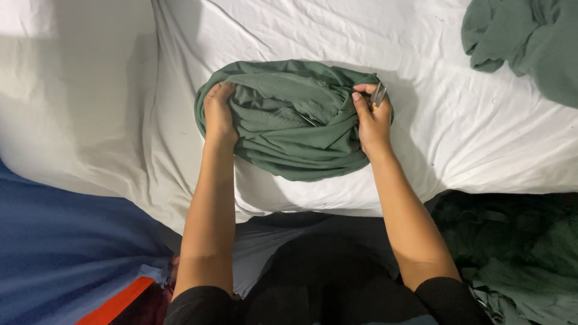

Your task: Inspecting a green garment and using thread snips to remove loose threads from seams and edges.

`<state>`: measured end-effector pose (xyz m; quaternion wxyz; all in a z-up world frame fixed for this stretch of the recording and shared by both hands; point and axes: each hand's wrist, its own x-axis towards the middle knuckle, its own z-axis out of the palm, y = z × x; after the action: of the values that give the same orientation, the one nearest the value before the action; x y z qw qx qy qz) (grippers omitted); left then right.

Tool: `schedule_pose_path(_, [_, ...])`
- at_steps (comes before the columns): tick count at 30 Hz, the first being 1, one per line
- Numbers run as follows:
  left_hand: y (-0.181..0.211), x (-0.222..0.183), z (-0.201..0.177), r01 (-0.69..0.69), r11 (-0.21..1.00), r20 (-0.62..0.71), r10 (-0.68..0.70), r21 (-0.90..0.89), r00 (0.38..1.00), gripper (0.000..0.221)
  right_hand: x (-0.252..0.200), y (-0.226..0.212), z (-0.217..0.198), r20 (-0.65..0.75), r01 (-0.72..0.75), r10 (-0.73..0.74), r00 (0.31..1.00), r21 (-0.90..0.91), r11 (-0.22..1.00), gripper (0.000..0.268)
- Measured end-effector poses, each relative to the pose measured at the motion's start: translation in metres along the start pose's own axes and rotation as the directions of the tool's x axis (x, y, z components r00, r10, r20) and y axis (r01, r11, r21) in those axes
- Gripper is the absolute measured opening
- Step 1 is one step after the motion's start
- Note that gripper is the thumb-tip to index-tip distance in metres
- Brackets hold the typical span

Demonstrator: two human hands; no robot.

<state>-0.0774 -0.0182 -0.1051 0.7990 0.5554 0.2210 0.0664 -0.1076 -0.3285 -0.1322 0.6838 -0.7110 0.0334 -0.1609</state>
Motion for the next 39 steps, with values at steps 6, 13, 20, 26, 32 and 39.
schedule_pose_path(6, [-0.032,0.031,-0.019,-0.037,0.999,-0.061,0.038,0.026,0.997,0.01,-0.002,0.006,0.003,-0.009,0.104,-0.105,0.994,-0.045,0.994,0.01])
schedule_pose_path(13, [-0.039,0.036,-0.022,-0.029,0.999,-0.099,0.032,0.029,0.995,0.013,-0.002,0.012,0.001,-0.028,0.078,-0.078,0.997,-0.005,0.997,0.009])
schedule_pose_path(20, [-0.034,0.029,-0.018,-0.055,0.989,-0.087,0.067,0.136,0.994,0.02,0.0,-0.001,0.005,-0.05,-0.033,0.037,0.998,0.087,0.996,0.008])
schedule_pose_path(26, [-0.052,0.046,-0.027,-0.096,0.979,-0.1,0.115,0.181,0.988,0.027,0.001,-0.041,0.009,-0.024,0.317,-0.353,0.935,-0.383,0.867,0.007])
schedule_pose_path(32, [-0.059,0.05,-0.032,-0.135,0.963,-0.071,0.155,0.234,0.985,0.028,0.014,-0.059,0.04,0.292,0.629,-0.558,0.777,-0.359,0.69,0.023])
schedule_pose_path(39, [-0.071,0.056,-0.038,-0.156,0.959,-0.059,0.174,0.235,0.983,0.031,0.023,-0.047,0.054,0.447,0.613,-0.44,0.779,-0.395,0.684,0.005])
